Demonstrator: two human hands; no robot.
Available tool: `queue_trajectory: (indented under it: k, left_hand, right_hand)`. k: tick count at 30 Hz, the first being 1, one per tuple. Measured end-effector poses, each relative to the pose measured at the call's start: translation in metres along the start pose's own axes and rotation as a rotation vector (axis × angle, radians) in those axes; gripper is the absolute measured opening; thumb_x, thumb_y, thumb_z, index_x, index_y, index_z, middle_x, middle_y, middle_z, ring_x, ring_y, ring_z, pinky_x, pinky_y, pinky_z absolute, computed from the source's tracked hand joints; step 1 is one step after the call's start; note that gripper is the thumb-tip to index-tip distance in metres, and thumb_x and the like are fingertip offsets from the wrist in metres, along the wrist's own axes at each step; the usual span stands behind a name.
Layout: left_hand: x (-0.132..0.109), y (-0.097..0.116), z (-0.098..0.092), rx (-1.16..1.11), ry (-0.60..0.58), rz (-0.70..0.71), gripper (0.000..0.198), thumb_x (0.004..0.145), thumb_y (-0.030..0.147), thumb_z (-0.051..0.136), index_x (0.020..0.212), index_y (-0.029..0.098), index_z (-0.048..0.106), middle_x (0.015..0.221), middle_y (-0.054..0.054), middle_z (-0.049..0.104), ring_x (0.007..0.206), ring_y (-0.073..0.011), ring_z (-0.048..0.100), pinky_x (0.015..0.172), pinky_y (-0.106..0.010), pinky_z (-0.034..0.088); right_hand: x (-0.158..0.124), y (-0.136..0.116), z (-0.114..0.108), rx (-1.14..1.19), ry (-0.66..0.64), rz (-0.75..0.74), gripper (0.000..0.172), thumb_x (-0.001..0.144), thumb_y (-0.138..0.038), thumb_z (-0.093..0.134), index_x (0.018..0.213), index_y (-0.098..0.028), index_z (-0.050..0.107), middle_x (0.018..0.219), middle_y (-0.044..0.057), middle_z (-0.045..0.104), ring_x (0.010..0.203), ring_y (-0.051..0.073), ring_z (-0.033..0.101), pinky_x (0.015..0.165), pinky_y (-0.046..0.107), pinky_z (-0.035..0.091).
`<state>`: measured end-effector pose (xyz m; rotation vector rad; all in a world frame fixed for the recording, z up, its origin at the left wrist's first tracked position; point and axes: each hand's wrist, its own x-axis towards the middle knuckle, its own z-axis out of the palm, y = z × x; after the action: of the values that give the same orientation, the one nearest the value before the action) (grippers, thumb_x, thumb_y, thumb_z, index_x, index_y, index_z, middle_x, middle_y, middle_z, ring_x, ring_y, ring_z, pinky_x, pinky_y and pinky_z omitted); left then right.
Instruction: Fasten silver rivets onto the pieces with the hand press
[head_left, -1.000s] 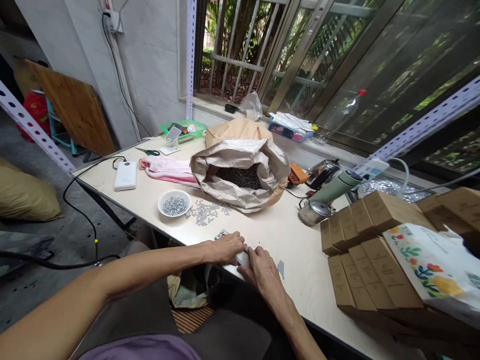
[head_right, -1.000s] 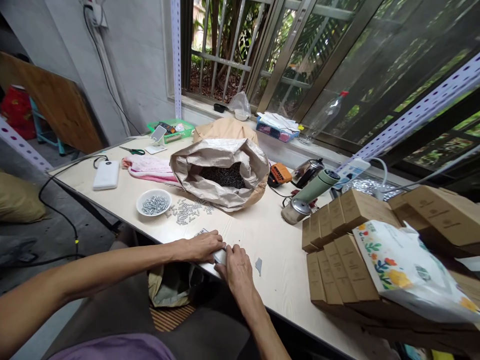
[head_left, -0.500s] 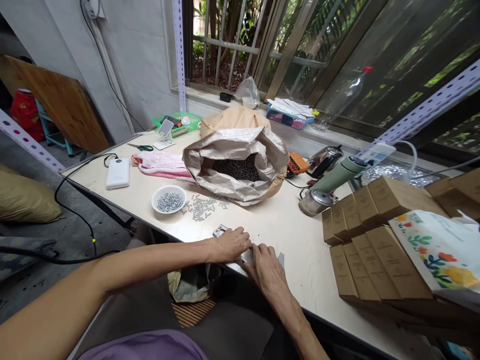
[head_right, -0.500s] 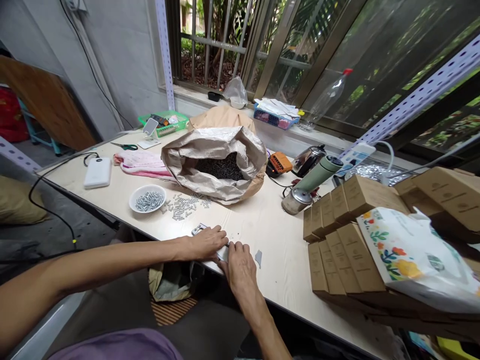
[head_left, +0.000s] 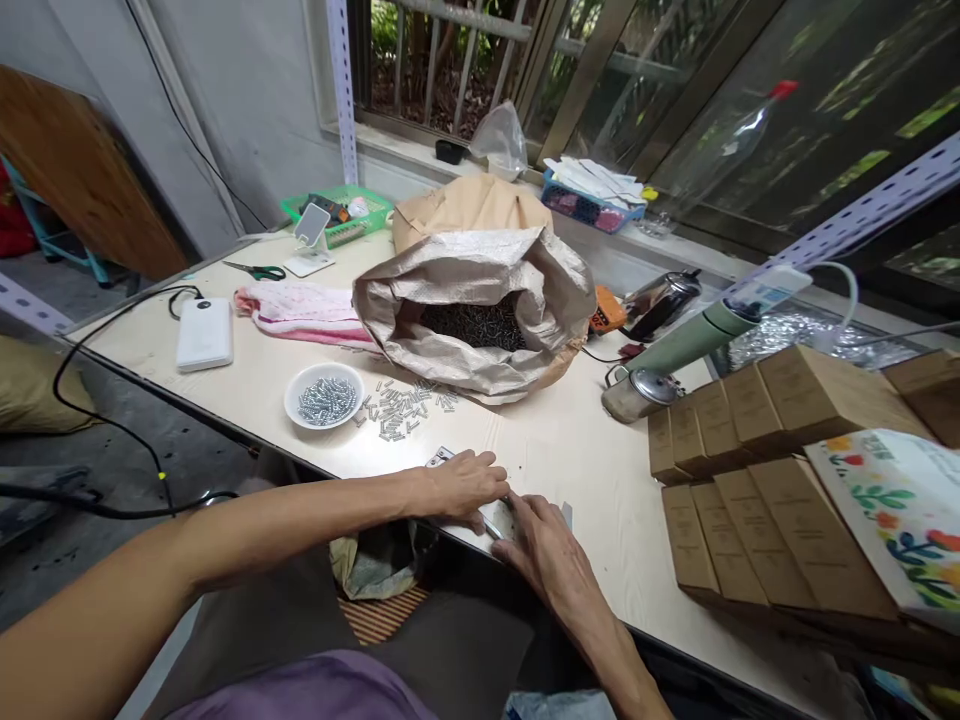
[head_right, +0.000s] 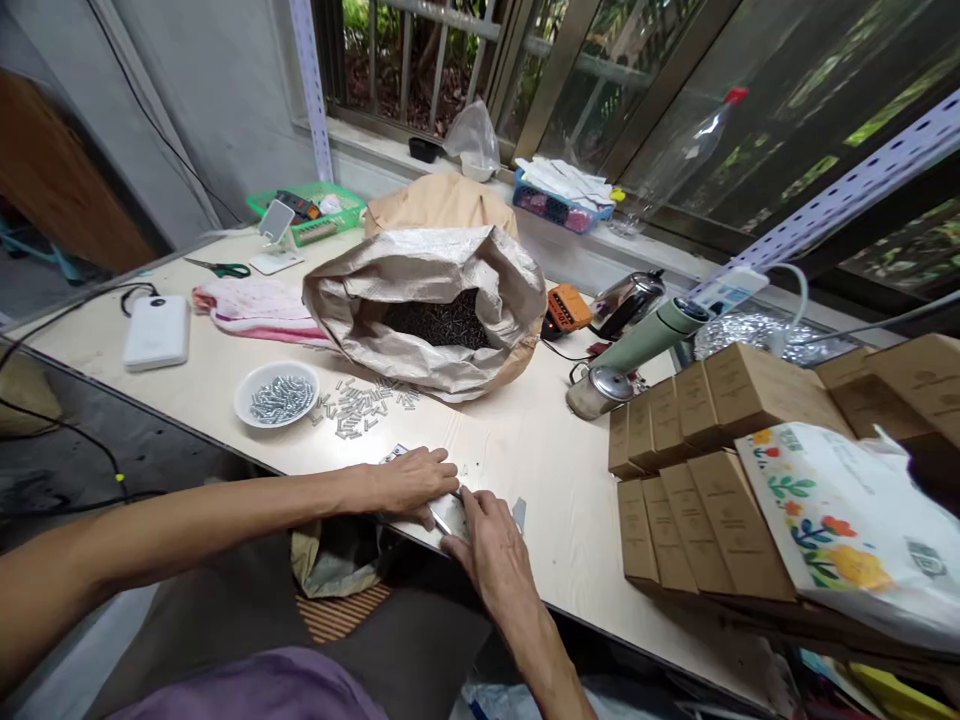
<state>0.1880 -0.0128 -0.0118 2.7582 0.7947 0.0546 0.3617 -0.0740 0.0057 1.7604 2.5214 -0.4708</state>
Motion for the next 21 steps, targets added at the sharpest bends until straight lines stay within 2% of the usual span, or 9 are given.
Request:
queue_trajectory:
  k: [3, 9, 15, 18, 21]
  left_hand:
    - [0.002, 0.002, -0.001, -0.002, -0.011, -0.025, 0.037, 0.073, 0.041, 0.07, 0.097, 0.015, 0.057, 0.094, -0.009, 0.059, 0.095, -0.0253, 0.049, 0.067, -0.03, 0.039]
    - [0.004, 0.002, -0.005, -0.029, -0.005, -0.012, 0.025, 0.078, 0.037, 0.065, 0.089, 0.016, 0.059, 0.089, -0.009, 0.061, 0.09, -0.0238, 0.052, 0.064, -0.03, 0.038]
    - [0.002, 0.003, -0.002, 0.011, 0.012, -0.011, 0.02, 0.078, 0.034, 0.066, 0.086, 0.017, 0.059, 0.087, -0.007, 0.062, 0.087, -0.0227, 0.053, 0.062, -0.029, 0.039]
    - [0.002, 0.003, -0.002, 0.023, -0.003, -0.014, 0.022, 0.077, 0.036, 0.067, 0.085, 0.017, 0.059, 0.086, -0.007, 0.062, 0.088, -0.0227, 0.054, 0.064, -0.029, 0.041]
    - [-0.004, 0.011, 0.001, 0.058, 0.031, -0.102, 0.034, 0.075, 0.038, 0.068, 0.097, 0.015, 0.058, 0.094, -0.01, 0.061, 0.095, -0.0251, 0.054, 0.075, -0.033, 0.045]
  right_hand:
    - [-0.002, 0.0, 0.002, 0.011, 0.007, 0.005, 0.039, 0.079, -0.027, 0.051, 0.118, -0.023, 0.049, 0.105, 0.008, 0.056, 0.096, 0.02, 0.052, 0.08, 0.033, 0.043]
    - [0.003, 0.001, 0.009, -0.066, 0.095, -0.053, 0.023, 0.084, -0.025, 0.043, 0.104, -0.021, 0.054, 0.092, 0.007, 0.057, 0.086, 0.02, 0.051, 0.075, 0.032, 0.041]
    - [0.0, 0.001, 0.015, -0.061, 0.18, -0.108, 0.017, 0.086, -0.022, 0.039, 0.092, -0.02, 0.055, 0.084, 0.006, 0.057, 0.082, 0.018, 0.052, 0.072, 0.029, 0.04]
    - [-0.003, -0.001, 0.02, -0.062, 0.236, -0.092, 0.018, 0.086, -0.02, 0.038, 0.093, -0.02, 0.055, 0.085, 0.006, 0.058, 0.083, 0.018, 0.053, 0.073, 0.029, 0.041]
    - [-0.003, 0.003, 0.024, -0.061, 0.246, -0.08, 0.027, 0.084, -0.024, 0.044, 0.11, -0.021, 0.052, 0.098, 0.008, 0.059, 0.093, 0.02, 0.054, 0.078, 0.032, 0.043]
